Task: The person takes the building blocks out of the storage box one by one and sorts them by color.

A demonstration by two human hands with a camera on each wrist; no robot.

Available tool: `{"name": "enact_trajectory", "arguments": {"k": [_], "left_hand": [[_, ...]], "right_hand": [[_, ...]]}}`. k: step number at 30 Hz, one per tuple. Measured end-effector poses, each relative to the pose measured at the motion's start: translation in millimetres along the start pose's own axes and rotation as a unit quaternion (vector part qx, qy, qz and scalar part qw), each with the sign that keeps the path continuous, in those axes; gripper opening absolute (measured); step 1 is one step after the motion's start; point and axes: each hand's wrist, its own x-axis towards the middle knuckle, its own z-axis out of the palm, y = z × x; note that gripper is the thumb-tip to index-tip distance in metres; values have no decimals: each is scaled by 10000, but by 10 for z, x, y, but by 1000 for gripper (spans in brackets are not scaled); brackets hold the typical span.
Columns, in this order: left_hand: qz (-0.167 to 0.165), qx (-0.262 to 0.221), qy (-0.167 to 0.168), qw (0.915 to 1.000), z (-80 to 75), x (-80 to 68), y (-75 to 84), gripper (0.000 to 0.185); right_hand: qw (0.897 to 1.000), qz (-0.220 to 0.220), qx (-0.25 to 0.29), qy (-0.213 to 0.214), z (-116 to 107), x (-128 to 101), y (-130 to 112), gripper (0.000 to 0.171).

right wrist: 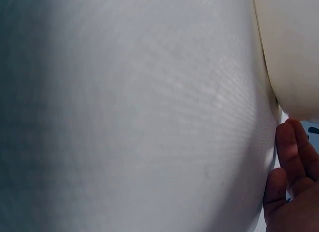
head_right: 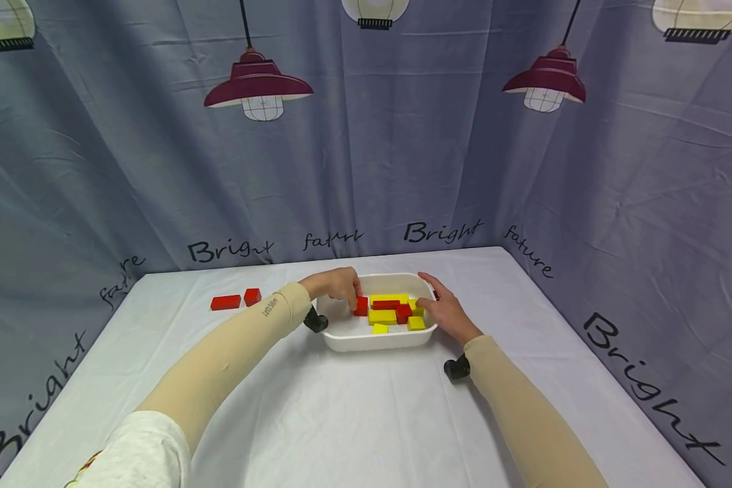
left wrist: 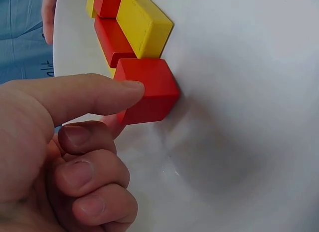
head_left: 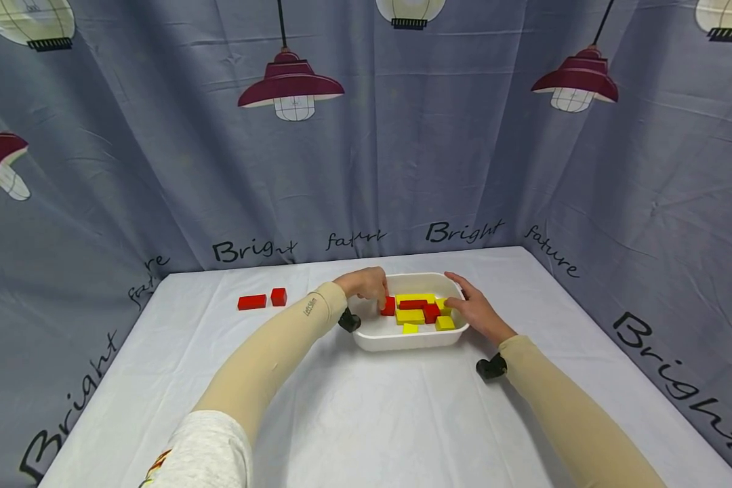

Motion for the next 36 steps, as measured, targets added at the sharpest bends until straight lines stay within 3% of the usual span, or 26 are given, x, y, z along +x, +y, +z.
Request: {"name": "enact_trajectory", "arguments": {"k": [16,22,36], "left_hand": [[258,258,10,9993,-60,-70,83,18],[213,288,126,9993,-83,-91,89,18],[490,401,375,9973,-218,-216,66,14]], "right_hand": [[10000,29,-48,-6,4,16,30,72],[10000,62,-63,-11,0,18,39,72],[9999,71,-73,-9,-10,12,27,72]]}}
